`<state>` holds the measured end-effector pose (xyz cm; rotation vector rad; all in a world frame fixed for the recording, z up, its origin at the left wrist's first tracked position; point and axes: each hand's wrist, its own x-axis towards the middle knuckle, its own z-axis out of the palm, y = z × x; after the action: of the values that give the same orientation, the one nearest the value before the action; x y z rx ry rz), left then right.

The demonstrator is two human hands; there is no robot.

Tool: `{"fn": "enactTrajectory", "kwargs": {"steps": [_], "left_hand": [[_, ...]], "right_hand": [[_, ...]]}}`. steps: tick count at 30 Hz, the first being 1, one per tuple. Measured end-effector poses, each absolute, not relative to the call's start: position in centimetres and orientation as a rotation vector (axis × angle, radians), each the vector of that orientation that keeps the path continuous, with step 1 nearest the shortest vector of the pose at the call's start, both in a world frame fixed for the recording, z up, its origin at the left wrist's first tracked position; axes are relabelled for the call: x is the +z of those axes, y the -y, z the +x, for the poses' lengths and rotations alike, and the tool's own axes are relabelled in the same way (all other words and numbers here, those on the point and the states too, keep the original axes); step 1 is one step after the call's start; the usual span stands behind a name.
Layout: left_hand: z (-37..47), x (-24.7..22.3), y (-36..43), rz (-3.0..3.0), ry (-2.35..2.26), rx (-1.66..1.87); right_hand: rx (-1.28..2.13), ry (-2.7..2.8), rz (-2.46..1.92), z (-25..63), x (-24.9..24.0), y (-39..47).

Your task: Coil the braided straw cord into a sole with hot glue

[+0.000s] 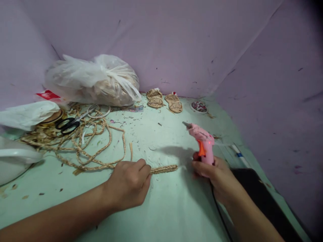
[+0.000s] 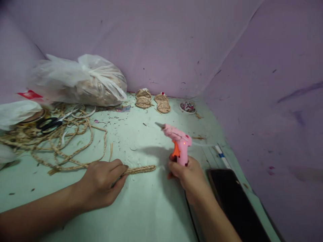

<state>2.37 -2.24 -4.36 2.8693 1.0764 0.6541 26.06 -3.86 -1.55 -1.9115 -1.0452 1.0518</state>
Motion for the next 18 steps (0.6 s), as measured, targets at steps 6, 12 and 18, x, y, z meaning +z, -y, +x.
{"fn": "enactTrajectory", "kwargs": {"steps": [6, 12, 18], "left_hand": [[2.4, -4.2, 2.2, 2.849, -1.086, 0.644], [2.6, -4.2, 2.2, 2.821, -1.100, 0.653], [2.6, -4.1, 2.2, 2.832, -1.114, 0.636]], "right_hand": [[1.045, 1.085, -1.753, 22.4, -2.5, 5.9], [1.057, 1.169, -1.743, 22.0, -2.7, 5.8], [1.106, 1.283, -1.746, 22.6, -2.7, 5.4]]}}
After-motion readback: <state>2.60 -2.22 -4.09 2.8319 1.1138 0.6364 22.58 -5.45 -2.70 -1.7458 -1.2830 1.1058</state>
